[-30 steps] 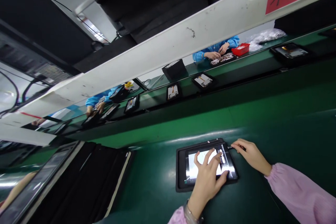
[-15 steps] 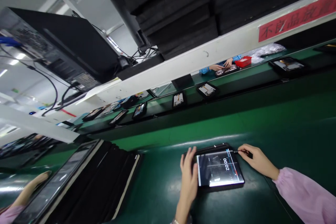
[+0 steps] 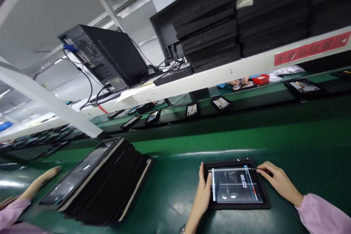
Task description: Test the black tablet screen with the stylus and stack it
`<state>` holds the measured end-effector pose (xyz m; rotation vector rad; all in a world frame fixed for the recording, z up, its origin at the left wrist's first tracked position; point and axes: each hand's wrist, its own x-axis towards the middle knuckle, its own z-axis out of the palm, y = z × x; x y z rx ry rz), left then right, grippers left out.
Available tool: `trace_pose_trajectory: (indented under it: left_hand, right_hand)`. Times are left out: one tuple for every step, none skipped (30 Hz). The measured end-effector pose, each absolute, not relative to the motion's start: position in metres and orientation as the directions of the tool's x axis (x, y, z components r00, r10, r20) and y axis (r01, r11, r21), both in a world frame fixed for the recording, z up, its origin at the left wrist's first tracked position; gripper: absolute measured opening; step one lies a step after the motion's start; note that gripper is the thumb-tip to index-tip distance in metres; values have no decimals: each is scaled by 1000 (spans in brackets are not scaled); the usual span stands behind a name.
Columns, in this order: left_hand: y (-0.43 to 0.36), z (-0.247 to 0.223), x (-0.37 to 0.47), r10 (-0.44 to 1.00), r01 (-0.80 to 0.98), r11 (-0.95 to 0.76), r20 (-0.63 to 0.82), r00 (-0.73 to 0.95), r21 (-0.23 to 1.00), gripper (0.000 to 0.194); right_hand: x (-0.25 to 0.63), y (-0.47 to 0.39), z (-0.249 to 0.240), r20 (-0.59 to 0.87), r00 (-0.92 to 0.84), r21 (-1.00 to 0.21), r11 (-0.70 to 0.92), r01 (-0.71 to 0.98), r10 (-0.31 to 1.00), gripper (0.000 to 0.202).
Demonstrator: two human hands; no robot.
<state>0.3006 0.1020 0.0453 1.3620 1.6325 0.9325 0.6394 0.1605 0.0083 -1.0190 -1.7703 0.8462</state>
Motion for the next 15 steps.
trace_pose_trajectory:
  left_hand:
    - [102, 56, 308, 993, 489, 121, -106, -60, 864, 94]
    - [102, 68, 318, 997, 581, 51, -75, 18, 812, 99]
    - [103, 81, 330, 990, 658, -65, -33, 136, 750, 105]
    - [105, 95, 344, 958, 695, -211, 4, 286, 687, 112]
    - [107, 107, 358, 899, 687, -355, 29, 437, 634, 120]
    - [109, 118, 372, 828, 652, -476, 50, 559, 590, 123]
    - [112, 127, 385, 757, 609, -573, 70, 649, 548, 124]
    - [115, 132, 397, 698, 573, -647, 89, 710, 503, 123]
    - [118, 134, 405, 655, 552, -701, 104, 748, 451, 120]
    - [121, 134, 412, 626, 544, -741, 113, 771, 393, 119]
    - [124, 131, 416, 607, 545, -770, 118, 786, 331, 119]
    - [126, 127, 418, 594, 550, -791, 123, 795, 270, 119]
    - [128, 121, 418, 583, 552, -806, 127, 802, 214, 117]
    - [129, 115, 418, 566, 545, -822, 129, 814, 166, 111]
    - [130, 108, 416, 544, 530, -838, 131, 829, 127, 101]
  right_hand:
    - [642, 159, 8, 377, -262, -851, 444, 280, 888, 44]
    - [644, 157, 8, 394, -265, -844, 461, 275, 880, 42]
    - [645, 156, 8, 409, -267, -839, 475, 268, 873, 41]
    - [646, 155, 8, 423, -266, -834, 487, 258, 866, 40]
    - [646, 154, 9, 438, -264, -831, 499, 247, 859, 39]
    - [646, 153, 9, 449, -266, -827, 510, 237, 853, 37]
    - [646, 153, 9, 458, -272, -824, 519, 229, 847, 36]
    - [647, 152, 10, 469, -276, -818, 530, 221, 839, 36]
    - [648, 151, 10, 481, -277, -813, 541, 216, 832, 36]
    - [649, 150, 11, 494, -272, -806, 553, 212, 826, 36]
    - [650, 148, 12, 508, -265, -799, 563, 210, 820, 37]
    - [651, 146, 14, 515, -263, -794, 570, 212, 816, 38]
    - [652, 144, 16, 515, -271, -790, 573, 219, 813, 39]
    - [654, 142, 18, 506, -290, -785, 573, 236, 812, 42]
    - [655, 139, 20, 493, -322, -773, 577, 264, 808, 44]
